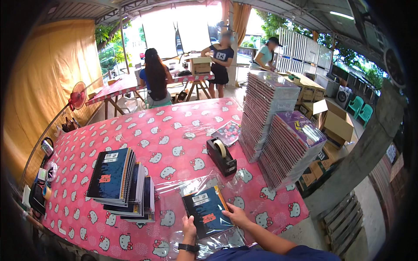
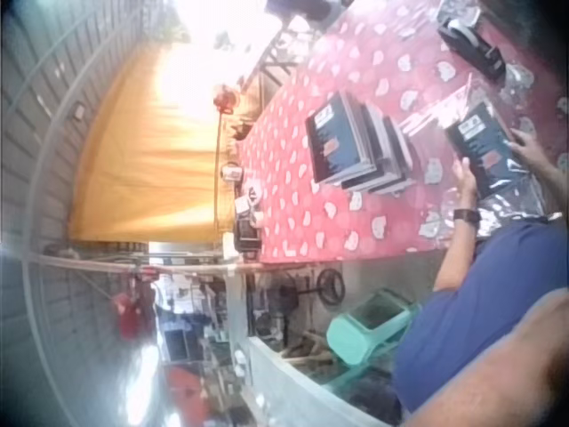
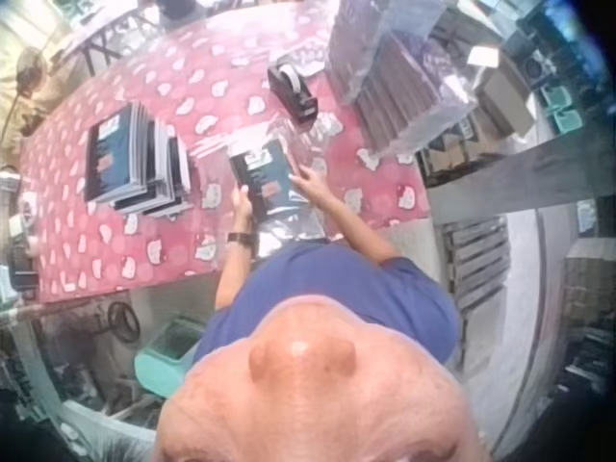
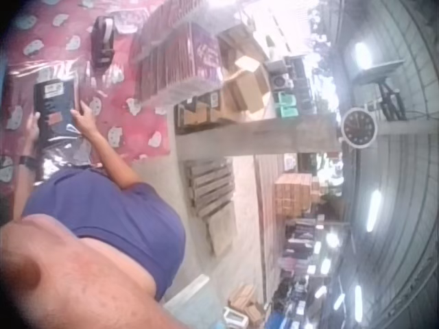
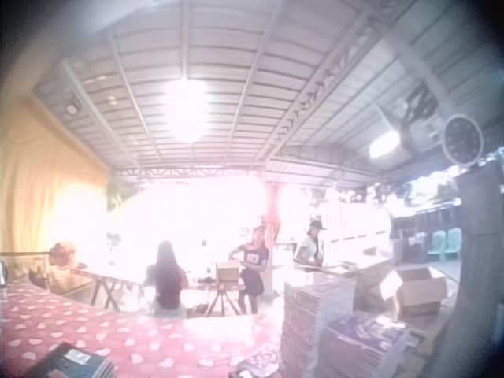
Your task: The person places notebooks into plastic bags, folds the bags, and seals them using a tape dispenser.
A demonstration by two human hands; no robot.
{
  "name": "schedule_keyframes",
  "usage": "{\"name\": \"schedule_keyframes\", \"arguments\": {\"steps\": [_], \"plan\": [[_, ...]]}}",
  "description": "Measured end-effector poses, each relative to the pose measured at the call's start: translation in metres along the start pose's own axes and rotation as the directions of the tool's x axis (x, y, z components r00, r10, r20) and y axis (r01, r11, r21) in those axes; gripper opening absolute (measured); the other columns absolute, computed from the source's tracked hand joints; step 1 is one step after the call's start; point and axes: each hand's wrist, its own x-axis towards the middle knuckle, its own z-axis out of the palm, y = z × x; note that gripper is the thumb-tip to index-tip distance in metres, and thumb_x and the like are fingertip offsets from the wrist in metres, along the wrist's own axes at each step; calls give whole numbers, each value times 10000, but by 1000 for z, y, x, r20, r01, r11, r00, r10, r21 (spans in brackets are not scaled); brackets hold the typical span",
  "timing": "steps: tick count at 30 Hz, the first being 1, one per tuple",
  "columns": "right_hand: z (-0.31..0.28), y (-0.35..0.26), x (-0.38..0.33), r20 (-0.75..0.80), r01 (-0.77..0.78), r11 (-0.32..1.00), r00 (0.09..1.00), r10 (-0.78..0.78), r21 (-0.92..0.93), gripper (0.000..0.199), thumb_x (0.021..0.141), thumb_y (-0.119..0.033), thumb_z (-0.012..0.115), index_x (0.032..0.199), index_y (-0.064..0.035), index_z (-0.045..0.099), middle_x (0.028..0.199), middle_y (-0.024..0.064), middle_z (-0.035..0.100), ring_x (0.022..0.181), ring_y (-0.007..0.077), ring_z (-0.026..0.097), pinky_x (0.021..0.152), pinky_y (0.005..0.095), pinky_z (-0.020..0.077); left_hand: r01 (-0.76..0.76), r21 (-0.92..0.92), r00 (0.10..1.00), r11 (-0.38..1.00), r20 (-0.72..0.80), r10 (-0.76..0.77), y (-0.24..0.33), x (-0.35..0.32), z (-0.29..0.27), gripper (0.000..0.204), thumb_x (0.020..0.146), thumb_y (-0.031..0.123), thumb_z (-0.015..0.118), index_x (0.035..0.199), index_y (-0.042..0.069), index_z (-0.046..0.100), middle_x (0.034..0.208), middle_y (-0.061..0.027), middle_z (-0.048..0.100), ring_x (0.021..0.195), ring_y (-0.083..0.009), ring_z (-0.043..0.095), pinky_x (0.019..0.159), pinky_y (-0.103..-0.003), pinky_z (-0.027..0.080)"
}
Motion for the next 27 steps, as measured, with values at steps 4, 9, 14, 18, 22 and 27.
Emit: {"name": "schedule_keyframes", "arguments": {"steps": [4, 9, 14, 18, 22, 27], "plan": [[7, -14, 3, -39, 45, 982, 998, -54, -183, 592, 784, -157, 709, 1278, 41, 451, 1115, 114, 608, 1001, 153, 580, 878, 266, 451, 34, -143, 999, 989, -7, -35, 41, -7, 15, 429, 886, 138, 405, 1296, 9, 412, 1105, -135, 577, 940, -225, 609, 820, -340, 512], [13, -22, -1, 57, 74, 997, 996, -76, 22, 635, 740, -99, 746, 1277, 36, 435, 1094, 90, 603, 1005, 146, 564, 864, 279, 454, 28, -285, 998, 958, -45, -42, 50, -15, 15, 381, 912, 156, 351, 1243, 0, 458, 1036, -125, 600, 869, -222, 631, 752, -336, 541], [9, -27, 2, 88, 104, 992, 991, -97, -76, 751, 691, -96, 789, 1307, 20, 376, 1165, 98, 561, 1046, 157, 542, 893, 296, 441, 34, 421, 981, 906, -185, 50, 21, 2, 12, 456, 939, 282, 439, 1328, 45, 437, 1222, -180, 430, 1151, -286, 420, 997, -373, 317], [6, -16, -7, 53, 73, 985, 996, -65, -159, 739, 685, -108, 793, 1290, 29, 391, 1130, 124, 591, 1026, 174, 566, 899, 303, 440, 91, 431, 966, 898, -259, 27, 22, -9, 22, 458, 921, 281, 467, 1298, 22, 451, 1173, -194, 437, 1122, -286, 430, 982, -376, 334], [18, -29, -2, 19, 108, 959, 994, -107, -261, 831, 636, -173, 831, 1295, 56, 379, 1147, 155, 591, 1032, 200, 575, 913, 301, 433, 89, 246, 949, 965, -315, -7, 29, 0, 4, 439, 896, 292, 519, 1210, -13, 499, 1123, -180, 476, 1053, -268, 498, 935, -358, 383], [6, -7, 5, -20, 114, 960, 992, -123, -254, 831, 659, -167, 813, 1317, 54, 356, 1160, 154, 573, 1046, 190, 561, 914, 295, 431, 103, 390, 959, 915, -283, 13, 47, -3, 26, 433, 882, 306, 548, 1155, -29, 516, 1099, -173, 511, 1031, -266, 517, 913, -352, 399]]}}
